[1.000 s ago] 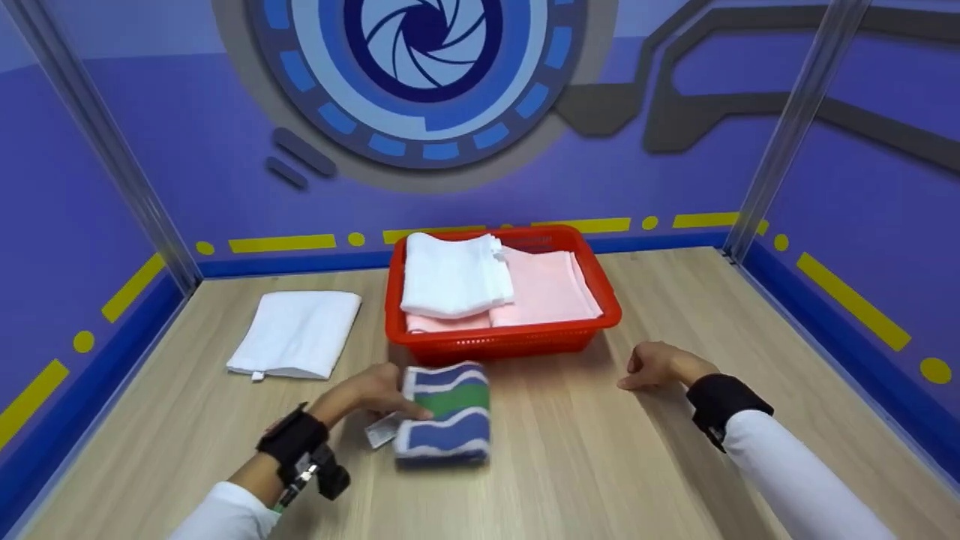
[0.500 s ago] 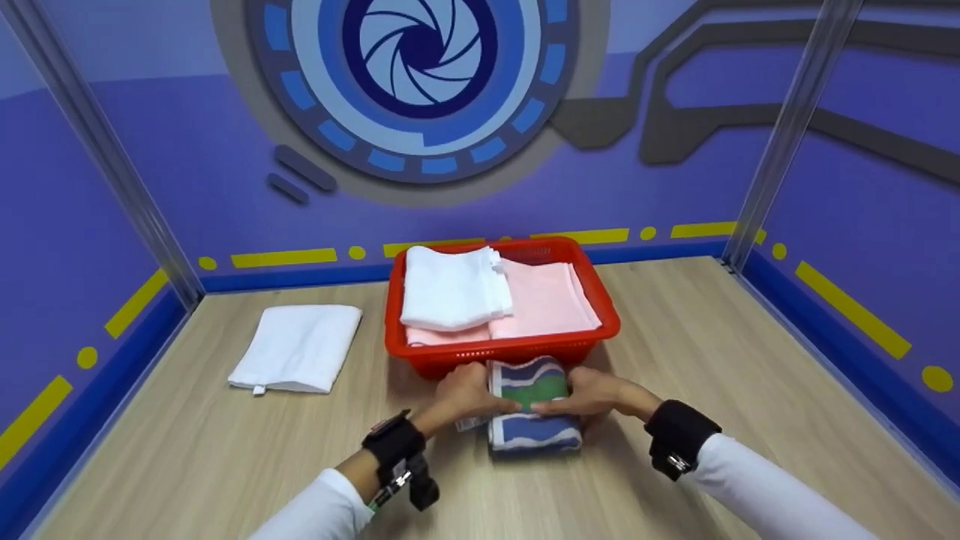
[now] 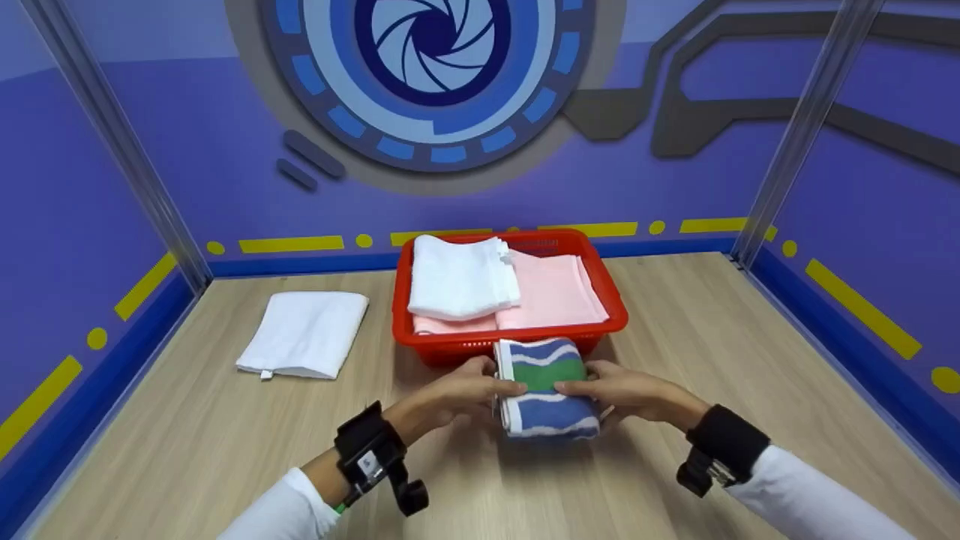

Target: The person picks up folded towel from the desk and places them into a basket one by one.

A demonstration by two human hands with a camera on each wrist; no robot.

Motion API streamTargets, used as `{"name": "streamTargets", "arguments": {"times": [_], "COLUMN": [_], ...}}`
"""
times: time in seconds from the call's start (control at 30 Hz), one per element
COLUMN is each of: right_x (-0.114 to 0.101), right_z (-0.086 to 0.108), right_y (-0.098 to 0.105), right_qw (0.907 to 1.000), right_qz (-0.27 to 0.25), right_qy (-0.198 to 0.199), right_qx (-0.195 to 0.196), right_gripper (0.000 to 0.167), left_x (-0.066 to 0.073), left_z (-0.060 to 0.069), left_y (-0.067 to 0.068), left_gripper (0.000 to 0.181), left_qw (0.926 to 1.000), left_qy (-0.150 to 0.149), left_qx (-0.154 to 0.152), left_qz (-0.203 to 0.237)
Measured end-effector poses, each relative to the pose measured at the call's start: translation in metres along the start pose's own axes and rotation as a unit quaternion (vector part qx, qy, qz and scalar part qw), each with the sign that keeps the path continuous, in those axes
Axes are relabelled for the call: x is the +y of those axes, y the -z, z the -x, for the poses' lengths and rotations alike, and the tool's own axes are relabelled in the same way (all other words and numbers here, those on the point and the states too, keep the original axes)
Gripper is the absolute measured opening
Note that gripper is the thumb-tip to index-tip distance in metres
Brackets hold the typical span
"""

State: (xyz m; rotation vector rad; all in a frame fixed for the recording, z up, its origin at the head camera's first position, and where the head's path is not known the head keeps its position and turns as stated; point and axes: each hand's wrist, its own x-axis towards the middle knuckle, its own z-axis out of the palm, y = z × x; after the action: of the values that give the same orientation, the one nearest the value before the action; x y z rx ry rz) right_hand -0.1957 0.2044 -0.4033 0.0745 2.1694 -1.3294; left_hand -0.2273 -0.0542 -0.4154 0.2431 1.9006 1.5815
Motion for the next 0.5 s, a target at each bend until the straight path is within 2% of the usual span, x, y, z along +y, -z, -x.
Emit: {"name": "streamTargets", "arguments": {"times": [0.23,0.37,0.5], "right_x": [-0.021,-0.03,-0.04], "right_z": [0.02,0.027,0.032], "right_y": [0.012,0.016,0.022], "right_qw": [0.9998,0.9997,0.9993], "right_qz": [-0.008,-0.017,-0.018], "right_qy": [0.011,0.01,0.031], "right_qx": [-0.014,-0.014,-0.009], "right_gripper": [0.086,0.086,0.081], "left_x": [0.022,0.035,0.049], "left_z": [0.014,0.015,0.016], "left_y": [-0.018,-0.021,-0.017], "left_gripper": [0.047,0.054,0.058], "left_qw": [0.997,0.9961,0.9958], "left_qy": [-0.027,-0.028,-0.037], "left_qx": [0.072,0.084,0.083], "left_qz": [-0.004,0.005,0.009]}}
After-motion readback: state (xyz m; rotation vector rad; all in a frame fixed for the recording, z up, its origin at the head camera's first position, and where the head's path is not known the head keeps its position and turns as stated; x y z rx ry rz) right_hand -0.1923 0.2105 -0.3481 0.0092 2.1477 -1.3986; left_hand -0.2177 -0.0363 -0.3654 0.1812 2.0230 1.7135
